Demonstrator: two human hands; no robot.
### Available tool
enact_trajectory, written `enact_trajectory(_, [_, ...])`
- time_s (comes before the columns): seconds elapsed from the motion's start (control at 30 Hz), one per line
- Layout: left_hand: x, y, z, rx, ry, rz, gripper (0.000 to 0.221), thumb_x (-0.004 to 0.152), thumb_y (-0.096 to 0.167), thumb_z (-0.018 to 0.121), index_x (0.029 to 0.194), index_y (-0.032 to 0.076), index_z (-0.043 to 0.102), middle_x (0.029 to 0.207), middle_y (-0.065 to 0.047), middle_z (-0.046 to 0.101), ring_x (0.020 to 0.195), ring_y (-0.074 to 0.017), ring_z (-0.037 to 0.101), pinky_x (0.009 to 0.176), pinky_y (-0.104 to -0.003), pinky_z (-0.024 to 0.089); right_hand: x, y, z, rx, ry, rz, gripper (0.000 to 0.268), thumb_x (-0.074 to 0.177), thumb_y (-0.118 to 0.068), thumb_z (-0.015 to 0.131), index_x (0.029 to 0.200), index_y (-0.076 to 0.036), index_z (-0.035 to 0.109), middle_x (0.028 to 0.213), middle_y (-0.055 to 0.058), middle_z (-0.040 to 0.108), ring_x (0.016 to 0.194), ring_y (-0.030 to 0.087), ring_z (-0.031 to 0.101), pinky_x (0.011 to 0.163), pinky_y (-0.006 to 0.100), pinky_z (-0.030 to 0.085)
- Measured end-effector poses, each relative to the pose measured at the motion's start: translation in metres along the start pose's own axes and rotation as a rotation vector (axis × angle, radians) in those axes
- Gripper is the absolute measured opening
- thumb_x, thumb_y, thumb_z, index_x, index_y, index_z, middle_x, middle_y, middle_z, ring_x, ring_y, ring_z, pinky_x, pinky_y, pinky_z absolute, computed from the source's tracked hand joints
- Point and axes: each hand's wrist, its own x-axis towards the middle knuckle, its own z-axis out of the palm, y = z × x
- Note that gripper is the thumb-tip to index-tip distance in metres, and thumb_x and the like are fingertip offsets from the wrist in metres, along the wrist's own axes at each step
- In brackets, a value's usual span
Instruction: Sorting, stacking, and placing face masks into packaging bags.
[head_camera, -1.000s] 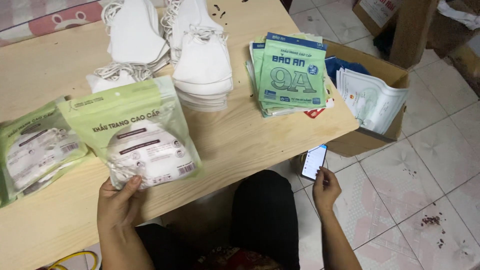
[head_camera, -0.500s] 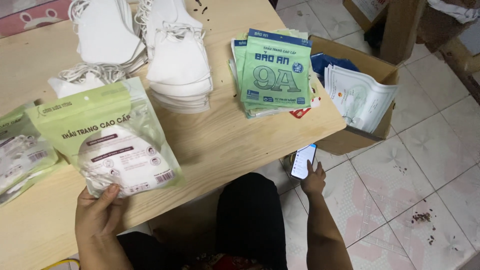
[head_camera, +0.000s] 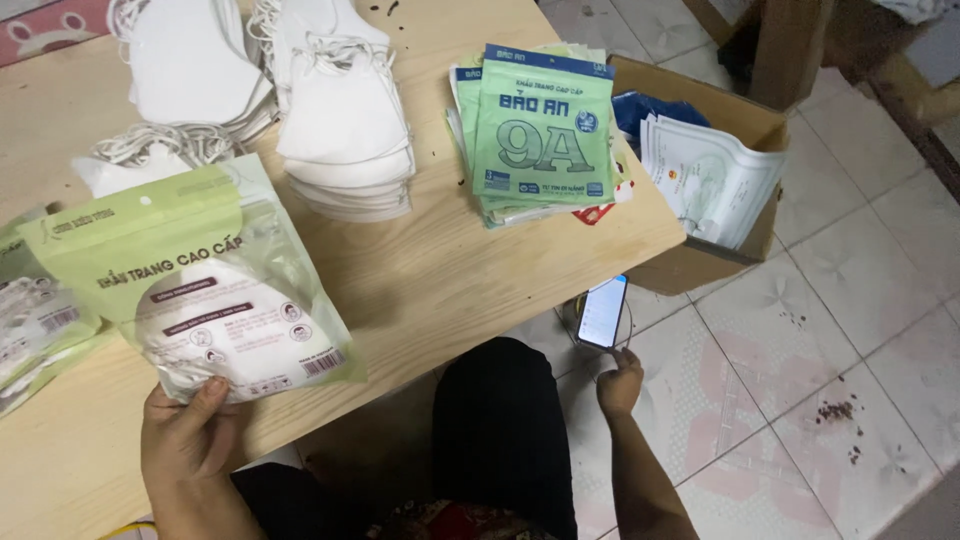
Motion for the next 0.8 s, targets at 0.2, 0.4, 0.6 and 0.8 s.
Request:
enact_trajectory(0.2, [-0.004,0.008,0.013,-0.034,-0.048,0.030,0.054,0.080,-0.001,0.068,0.133,0.001,0.060,0.136,-0.014,0.065,0.125,-0.0257,0.064,0.120,-0.047,0.048,-0.020,-0.017,-0.010,0.002,-0.120,0.170,0.073,0.073,0.005,0.056,0.142,-0.018,0.063,0.152,0.018,0.047,0.139,0.039,0.043,0.111,0.044,0.044])
enact_trajectory(0.4, [-0.009,0.014,0.016,-0.006,-0.018,-0.007,0.061,0.080,0.001,0.064,0.141,0.001,0.055,0.142,-0.015,0.061,0.132,-0.0284,0.060,0.119,-0.050,0.046,-0.009,-0.054,-0.040,-0.016,-0.121,0.113,0.078,0.074,0.010,0.044,0.144,-0.020,0.060,0.155,0.022,0.043,0.140,0.043,0.041,0.106,0.054,0.046])
enact_trajectory(0.6, [-0.009,0.012,0.019,-0.053,-0.063,0.024,0.064,0.079,-0.002,0.065,0.142,0.002,0.056,0.141,-0.014,0.063,0.129,-0.0277,0.061,0.119,-0.049,0.047,0.011,-0.070,-0.042,-0.269,-0.275,0.093,0.089,0.074,0.000,0.066,0.155,-0.030,0.043,0.165,0.019,0.027,0.141,0.046,0.035,0.104,0.060,0.045])
enact_trajectory(0.8, [-0.007,0.006,0.009,-0.010,0.001,0.024,0.056,0.078,0.000,0.069,0.134,0.001,0.059,0.133,-0.014,0.066,0.124,-0.0267,0.064,0.117,-0.048,0.049,0.020,-0.070,-0.039,-0.375,-0.324,0.090,0.085,0.077,-0.005,0.067,0.154,-0.033,0.043,0.167,0.015,0.023,0.144,0.043,0.031,0.105,0.062,0.043])
